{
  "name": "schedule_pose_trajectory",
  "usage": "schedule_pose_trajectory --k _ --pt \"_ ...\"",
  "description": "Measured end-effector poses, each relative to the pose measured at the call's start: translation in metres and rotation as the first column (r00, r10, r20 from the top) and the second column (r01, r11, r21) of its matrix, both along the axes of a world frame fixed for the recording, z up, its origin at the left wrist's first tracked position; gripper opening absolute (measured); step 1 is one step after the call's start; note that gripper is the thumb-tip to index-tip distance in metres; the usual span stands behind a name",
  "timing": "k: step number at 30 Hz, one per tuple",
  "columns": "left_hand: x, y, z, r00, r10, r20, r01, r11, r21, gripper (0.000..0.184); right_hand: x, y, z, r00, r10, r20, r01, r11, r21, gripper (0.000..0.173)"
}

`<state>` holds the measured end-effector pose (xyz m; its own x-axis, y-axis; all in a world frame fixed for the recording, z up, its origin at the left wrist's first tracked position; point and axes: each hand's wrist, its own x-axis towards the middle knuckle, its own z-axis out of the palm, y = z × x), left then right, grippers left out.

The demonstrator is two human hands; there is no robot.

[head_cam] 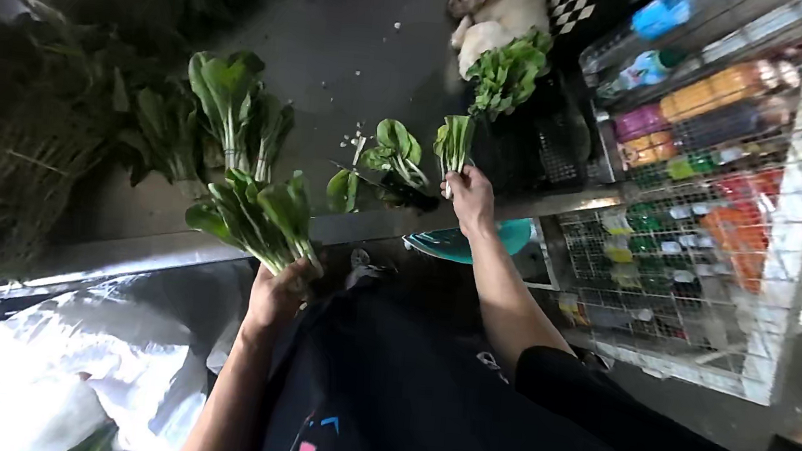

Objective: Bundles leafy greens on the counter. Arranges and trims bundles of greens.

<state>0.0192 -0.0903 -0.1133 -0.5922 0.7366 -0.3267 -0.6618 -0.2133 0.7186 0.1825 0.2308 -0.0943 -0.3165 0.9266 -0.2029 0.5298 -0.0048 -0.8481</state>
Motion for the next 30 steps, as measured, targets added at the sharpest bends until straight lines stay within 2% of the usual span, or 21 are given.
schedule_pose_trajectory --k 3,5,7,9,10,12,14,18,21,26,28,30 --pt "0.004 0.013 0.002 0.999 -0.019 -0.039 0.018 1.000 -0.013 0.033 0.011 0.033 -0.006 0.980 0.061 0.192 -0.071 0.996 0.045 0.042" --pt "0.007 0.023 0.004 0.997 -0.016 -0.070 0.014 1.000 -0.026 0.034 0.011 0.043 -0.004 0.925 0.126 0.357 -0.151 0.988 0.042 0.058" --pt "0.012 0.035 0.005 0.994 -0.012 -0.112 0.008 0.999 -0.031 0.035 0.005 0.039 0.005 0.896 0.206 0.394 -0.235 0.972 0.027 0.066" --pt "0.018 0.050 0.010 0.986 -0.021 -0.165 0.014 0.999 -0.041 0.035 -0.004 0.018 0.023 0.896 0.371 0.245 -0.380 0.925 -0.011 0.057" --pt "0.020 0.059 0.014 0.981 -0.020 -0.195 0.008 0.998 -0.058 0.033 -0.010 0.003 0.032 0.860 0.491 0.142 -0.492 0.870 -0.028 0.051" --pt "0.027 0.077 0.021 0.973 -0.020 -0.231 0.000 0.996 -0.087 0.025 -0.022 -0.027 0.046 0.717 0.695 -0.047 -0.696 0.710 -0.104 0.050" --pt "0.035 0.098 0.028 0.974 -0.018 -0.226 0.001 0.997 -0.075 0.021 -0.030 -0.048 0.050 0.609 0.784 -0.122 -0.793 0.596 -0.127 0.052" --pt "0.043 0.129 0.031 0.976 0.002 -0.218 -0.008 1.000 -0.027 0.020 -0.029 -0.034 0.037 0.626 0.741 -0.244 -0.777 0.619 -0.112 0.031" --pt "0.050 0.141 0.030 0.989 0.004 -0.146 -0.003 1.000 0.010 0.019 -0.020 -0.006 0.032 0.645 0.658 -0.389 -0.754 0.631 -0.184 0.016" --pt "0.065 0.154 0.024 0.997 0.081 0.013 -0.081 0.997 -0.018 0.029 -0.010 0.035 0.022 0.608 0.503 -0.614 -0.754 0.608 -0.249 0.021" --pt "0.067 0.155 0.021 0.997 0.081 -0.010 -0.081 0.995 -0.061 0.039 -0.010 0.039 0.021 0.642 0.417 -0.644 -0.724 0.607 -0.329 0.024" --pt "0.068 0.157 0.018 0.993 0.072 -0.090 -0.084 0.986 -0.141 0.041 -0.010 0.040 0.019 0.659 0.389 -0.643 -0.712 0.599 -0.367 0.019"
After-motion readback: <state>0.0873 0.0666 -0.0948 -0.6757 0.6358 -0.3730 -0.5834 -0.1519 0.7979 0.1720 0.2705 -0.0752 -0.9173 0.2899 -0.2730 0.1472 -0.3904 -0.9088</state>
